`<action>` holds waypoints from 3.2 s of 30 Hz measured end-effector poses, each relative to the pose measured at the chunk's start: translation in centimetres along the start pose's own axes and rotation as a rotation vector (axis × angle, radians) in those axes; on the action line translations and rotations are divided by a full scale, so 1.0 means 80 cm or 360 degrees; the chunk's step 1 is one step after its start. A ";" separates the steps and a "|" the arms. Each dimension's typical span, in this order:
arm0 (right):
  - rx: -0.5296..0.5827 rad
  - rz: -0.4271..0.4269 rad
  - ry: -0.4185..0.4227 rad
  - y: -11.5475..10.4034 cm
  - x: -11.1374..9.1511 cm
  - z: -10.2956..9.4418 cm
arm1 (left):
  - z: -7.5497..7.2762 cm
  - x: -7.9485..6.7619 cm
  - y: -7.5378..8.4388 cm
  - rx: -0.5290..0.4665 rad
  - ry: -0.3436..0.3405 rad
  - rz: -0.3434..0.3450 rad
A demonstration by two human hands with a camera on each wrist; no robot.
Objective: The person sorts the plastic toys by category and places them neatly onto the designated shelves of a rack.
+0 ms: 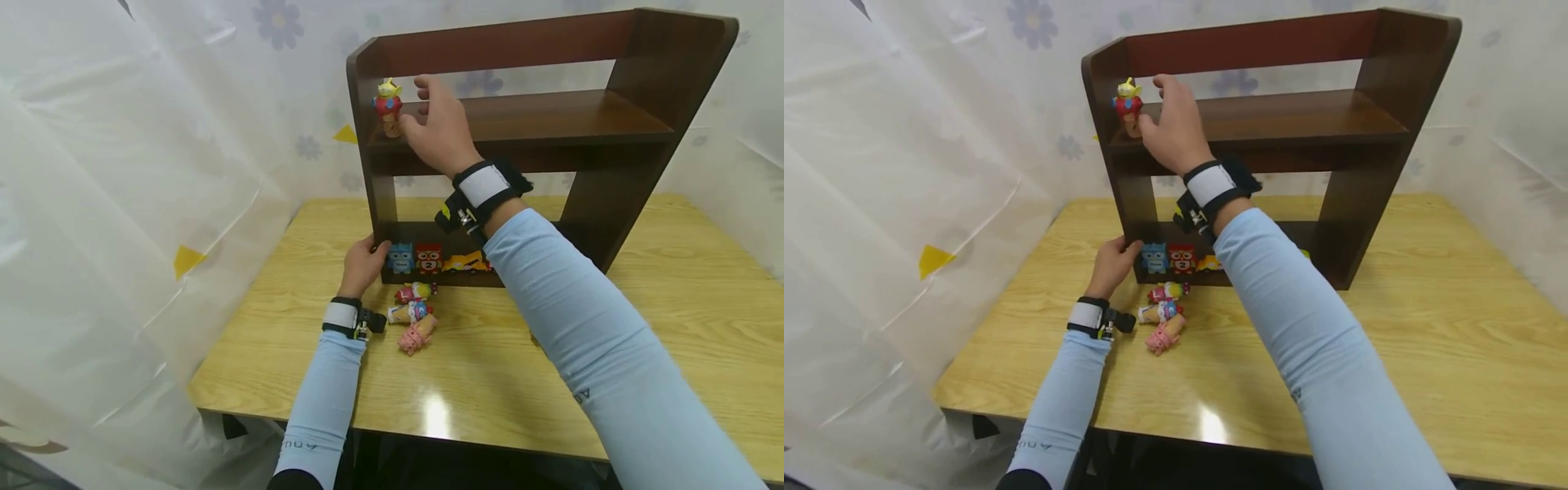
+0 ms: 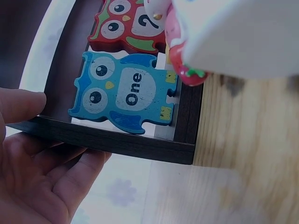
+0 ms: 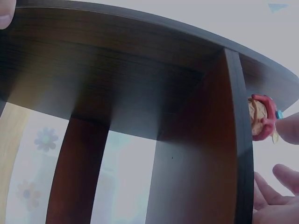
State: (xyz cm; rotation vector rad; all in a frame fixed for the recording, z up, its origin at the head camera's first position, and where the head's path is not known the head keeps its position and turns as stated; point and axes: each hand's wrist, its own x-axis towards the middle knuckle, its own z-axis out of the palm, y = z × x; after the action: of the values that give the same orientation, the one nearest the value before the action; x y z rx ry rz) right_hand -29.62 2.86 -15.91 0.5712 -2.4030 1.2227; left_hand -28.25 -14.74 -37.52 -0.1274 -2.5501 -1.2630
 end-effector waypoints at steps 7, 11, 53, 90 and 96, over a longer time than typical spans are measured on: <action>0.0019 -0.0248 0.0264 0.011 -0.023 -0.006 | 0.006 0.002 -0.003 0.0008 -0.0011 -0.0018; 0.0060 -0.0497 0.0502 0.012 -0.041 -0.005 | 0.005 0.003 -0.005 -0.0002 -0.0022 -0.0014; -0.0995 -0.0936 -0.1267 0.109 -0.246 0.113 | -0.003 -0.002 -0.013 -0.0007 -0.0003 -0.0058; -0.0869 -0.0934 -0.1156 0.127 -0.266 0.109 | -0.003 -0.003 -0.017 -0.0017 -0.0019 -0.0029; -0.0613 -0.0797 -0.1151 0.128 -0.258 0.100 | -0.004 -0.002 -0.016 -0.0023 -0.0025 -0.0029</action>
State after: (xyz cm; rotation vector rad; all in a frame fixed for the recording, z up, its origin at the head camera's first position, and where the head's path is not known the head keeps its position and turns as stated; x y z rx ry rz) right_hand -18.67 5.49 -37.54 1.5641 -2.6685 0.3448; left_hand -28.27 -15.74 -38.39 -0.1181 -2.5614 -1.2925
